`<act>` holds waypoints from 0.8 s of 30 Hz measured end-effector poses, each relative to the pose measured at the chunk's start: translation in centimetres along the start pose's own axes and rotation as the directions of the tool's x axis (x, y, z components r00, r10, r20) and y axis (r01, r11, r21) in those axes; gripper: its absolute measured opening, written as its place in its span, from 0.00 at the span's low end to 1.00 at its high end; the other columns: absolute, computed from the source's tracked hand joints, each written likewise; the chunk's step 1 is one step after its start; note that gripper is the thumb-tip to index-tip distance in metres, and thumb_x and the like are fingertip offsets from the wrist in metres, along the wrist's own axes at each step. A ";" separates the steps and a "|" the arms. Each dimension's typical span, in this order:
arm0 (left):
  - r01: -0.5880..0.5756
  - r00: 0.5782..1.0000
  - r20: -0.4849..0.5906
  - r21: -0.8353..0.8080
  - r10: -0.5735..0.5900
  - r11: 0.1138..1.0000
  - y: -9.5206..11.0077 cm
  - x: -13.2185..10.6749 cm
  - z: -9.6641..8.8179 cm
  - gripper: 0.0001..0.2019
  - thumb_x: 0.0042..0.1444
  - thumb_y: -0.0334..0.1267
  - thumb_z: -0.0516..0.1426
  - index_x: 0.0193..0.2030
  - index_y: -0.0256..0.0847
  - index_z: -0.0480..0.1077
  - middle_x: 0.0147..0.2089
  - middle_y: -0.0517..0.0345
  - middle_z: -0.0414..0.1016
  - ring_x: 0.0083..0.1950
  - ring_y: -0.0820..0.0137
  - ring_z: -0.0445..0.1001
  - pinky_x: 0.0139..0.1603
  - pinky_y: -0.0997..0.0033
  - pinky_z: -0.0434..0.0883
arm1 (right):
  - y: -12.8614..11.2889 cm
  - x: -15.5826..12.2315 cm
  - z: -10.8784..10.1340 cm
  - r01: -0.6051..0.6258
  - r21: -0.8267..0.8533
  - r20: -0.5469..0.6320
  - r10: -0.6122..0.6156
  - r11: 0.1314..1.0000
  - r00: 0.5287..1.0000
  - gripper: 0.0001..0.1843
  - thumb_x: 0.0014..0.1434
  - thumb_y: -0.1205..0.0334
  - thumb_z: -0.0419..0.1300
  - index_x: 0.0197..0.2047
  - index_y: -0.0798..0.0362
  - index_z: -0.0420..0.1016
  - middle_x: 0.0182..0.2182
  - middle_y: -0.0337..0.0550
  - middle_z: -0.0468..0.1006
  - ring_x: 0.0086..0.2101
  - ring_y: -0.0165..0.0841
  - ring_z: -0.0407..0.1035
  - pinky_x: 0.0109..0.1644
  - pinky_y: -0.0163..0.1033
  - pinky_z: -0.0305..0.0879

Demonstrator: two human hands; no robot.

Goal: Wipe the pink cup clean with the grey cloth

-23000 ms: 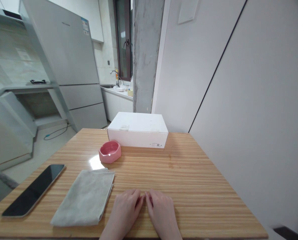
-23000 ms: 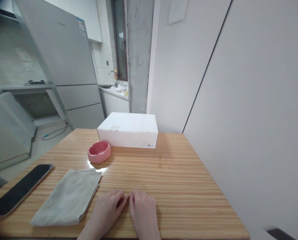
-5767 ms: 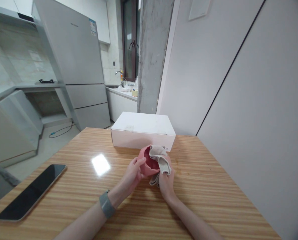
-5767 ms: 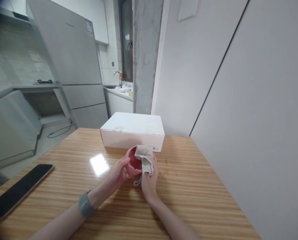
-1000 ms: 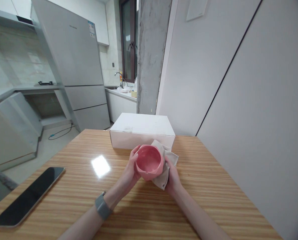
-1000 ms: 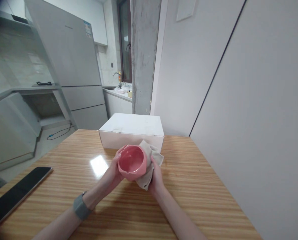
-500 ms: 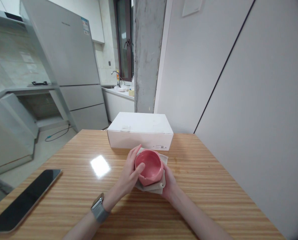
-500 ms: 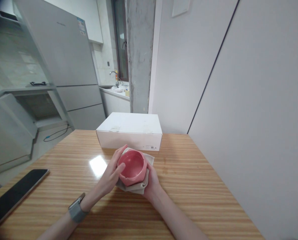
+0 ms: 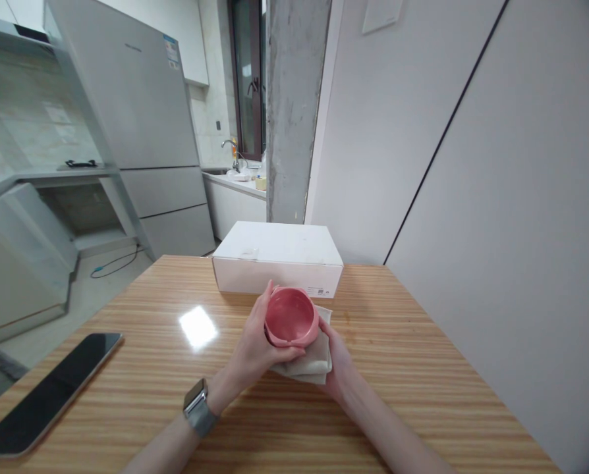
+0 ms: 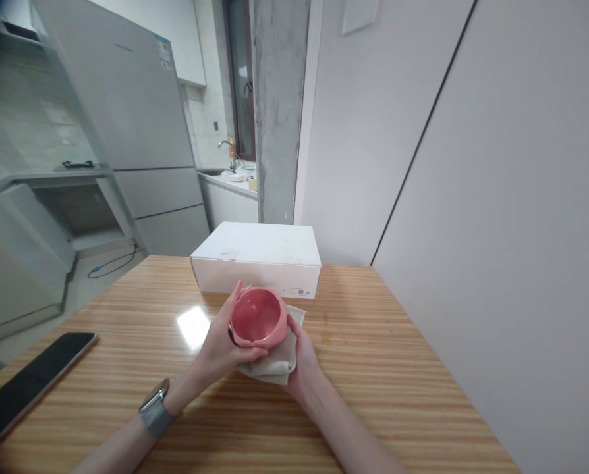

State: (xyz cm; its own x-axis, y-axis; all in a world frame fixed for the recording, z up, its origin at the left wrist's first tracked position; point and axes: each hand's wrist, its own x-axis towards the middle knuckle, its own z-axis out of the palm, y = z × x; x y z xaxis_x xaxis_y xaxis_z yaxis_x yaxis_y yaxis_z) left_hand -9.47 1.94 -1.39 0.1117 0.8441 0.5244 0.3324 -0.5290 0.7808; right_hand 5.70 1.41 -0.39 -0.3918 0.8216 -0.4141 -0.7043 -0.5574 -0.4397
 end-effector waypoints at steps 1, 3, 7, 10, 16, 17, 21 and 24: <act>-0.001 1.000 -0.015 0.016 0.001 1.000 0.0 0.0 0.0 0.59 0.33 0.45 0.71 0.69 0.47 0.40 0.66 0.47 0.57 0.64 0.54 0.60 0.63 0.51 0.59 | -0.1 0.1 0.0 0.012 0.003 -0.018 -0.012 1.000 1.000 0.16 0.60 0.56 0.51 0.41 0.57 0.75 0.33 0.47 0.82 0.38 0.39 0.76 0.47 0.45 0.69; 0.005 0.999 -0.034 0.044 -0.003 0.999 0.0 0.0 0.0 0.58 0.33 0.46 0.70 0.69 0.46 0.42 0.65 0.46 0.59 0.64 0.53 0.60 0.62 0.52 0.60 | -0.3 0.4 -0.2 0.059 0.007 -0.051 -0.058 0.998 0.997 0.16 0.61 0.58 0.50 0.40 0.57 0.76 0.32 0.46 0.82 0.38 0.39 0.76 0.47 0.46 0.69; 0.042 0.998 -0.044 0.053 -0.040 0.998 0.4 -0.1 -0.1 0.57 0.33 0.46 0.70 0.68 0.44 0.45 0.63 0.46 0.62 0.63 0.53 0.62 0.62 0.52 0.61 | -0.8 0.9 -0.9 0.159 0.008 -0.076 -0.158 0.987 0.984 0.15 0.59 0.59 0.50 0.38 0.56 0.76 0.31 0.45 0.82 0.38 0.40 0.76 0.47 0.47 0.69; 0.074 0.997 -0.031 -0.002 -0.074 0.997 0.6 -0.2 -0.1 0.57 0.31 0.44 0.71 0.68 0.43 0.48 0.63 0.45 0.63 0.62 0.52 0.64 0.61 0.51 0.62 | -1.2 1.1 -1.1 0.219 0.000 -0.063 -0.219 0.976 0.974 0.14 0.56 0.59 0.52 0.37 0.55 0.77 0.32 0.44 0.82 0.38 0.41 0.75 0.49 0.48 0.68; 0.276 0.957 0.148 -0.199 -0.249 0.940 1.0 0.0 -0.2 0.50 0.35 0.40 0.70 0.66 0.44 0.53 0.57 0.48 0.71 0.56 0.54 0.71 0.54 0.55 0.69 | -1.4 0.5 -0.4 0.420 -0.026 0.091 -0.416 0.907 0.905 0.13 0.52 0.58 0.56 0.38 0.53 0.77 0.36 0.44 0.81 0.45 0.41 0.72 0.52 0.46 0.66; 0.317 0.945 0.166 -0.241 -0.283 0.917 1.0 0.1 -0.2 0.47 0.37 0.39 0.69 0.66 0.44 0.54 0.56 0.49 0.72 0.54 0.55 0.72 0.53 0.56 0.70 | -1.3 0.5 -0.4 0.425 -0.030 0.116 -0.419 0.905 0.900 0.15 0.52 0.56 0.56 0.39 0.53 0.77 0.38 0.43 0.81 0.46 0.42 0.71 0.53 0.46 0.65; 0.436 0.900 0.174 -0.376 -0.400 0.818 0.8 0.3 -0.1 0.42 0.41 0.38 0.67 0.65 0.41 0.56 0.51 0.48 0.76 0.49 0.58 0.76 0.51 0.58 0.72 | -0.6 0.6 -0.6 0.404 -0.054 0.094 -0.398 0.913 0.912 0.18 0.51 0.50 0.58 0.38 0.53 0.77 0.37 0.44 0.81 0.48 0.43 0.70 0.54 0.47 0.64; 0.446 0.890 0.115 -0.422 -0.442 0.789 0.7 0.2 0.2 0.41 0.40 0.39 0.67 0.63 0.40 0.59 0.50 0.47 0.77 0.48 0.57 0.76 0.49 0.58 0.72 | -0.2 1.1 -1.1 0.407 -0.049 0.023 -0.406 0.912 0.914 0.17 0.51 0.49 0.57 0.36 0.52 0.77 0.34 0.43 0.81 0.47 0.44 0.71 0.54 0.48 0.64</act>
State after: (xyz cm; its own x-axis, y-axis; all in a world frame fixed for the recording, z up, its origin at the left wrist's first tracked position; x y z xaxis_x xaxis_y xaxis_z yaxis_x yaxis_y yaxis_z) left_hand -9.00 1.71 -0.81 0.0599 0.9948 0.0828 -0.0833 -0.0777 0.9935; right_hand 6.11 2.29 -1.61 -0.0856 0.9797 -0.1812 -0.7726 -0.1801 -0.6088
